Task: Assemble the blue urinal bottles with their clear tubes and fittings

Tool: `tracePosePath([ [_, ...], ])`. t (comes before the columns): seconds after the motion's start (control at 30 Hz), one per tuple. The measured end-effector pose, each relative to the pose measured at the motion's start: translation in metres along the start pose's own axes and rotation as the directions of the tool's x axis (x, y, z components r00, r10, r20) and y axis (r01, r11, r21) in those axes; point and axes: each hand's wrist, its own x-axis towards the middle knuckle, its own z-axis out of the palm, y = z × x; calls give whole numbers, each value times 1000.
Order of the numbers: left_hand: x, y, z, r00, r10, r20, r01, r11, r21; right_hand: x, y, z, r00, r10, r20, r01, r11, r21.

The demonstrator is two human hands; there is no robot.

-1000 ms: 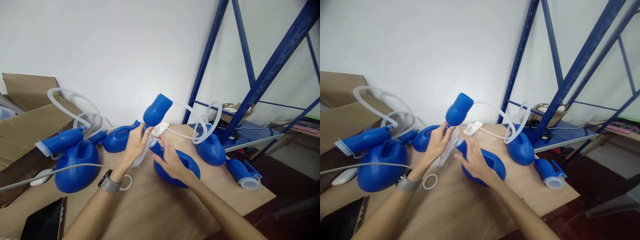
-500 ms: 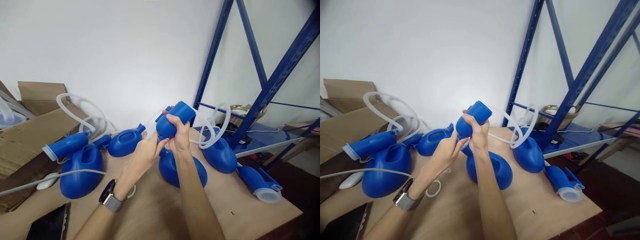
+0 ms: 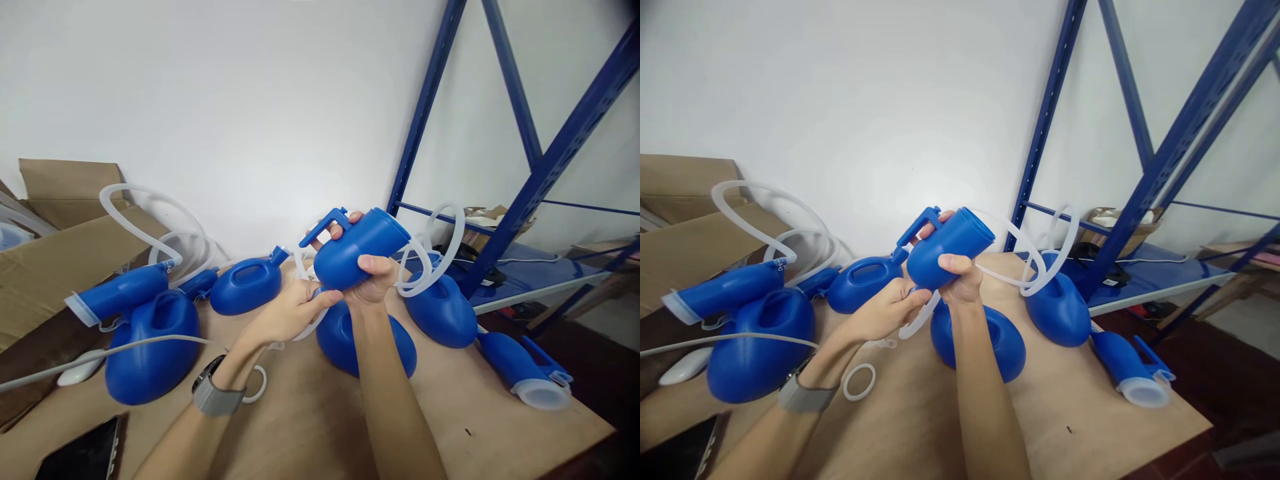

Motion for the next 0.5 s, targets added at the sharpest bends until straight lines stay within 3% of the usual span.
tracePosePath([
  [0.13, -2, -6, -7, 978, -6, 207, 57, 969, -242, -2, -2, 2, 997, -27, 67, 29, 999, -41],
  [0.33, -6, -14, -11, 942, -28, 335, 198, 853, -483, -2, 1, 5, 997, -30, 67, 38, 992, -120],
  [0.5, -8, -13, -12, 822, 34, 569, 389, 697, -603, 1, 6, 2, 990, -81, 120, 96, 987, -130],
])
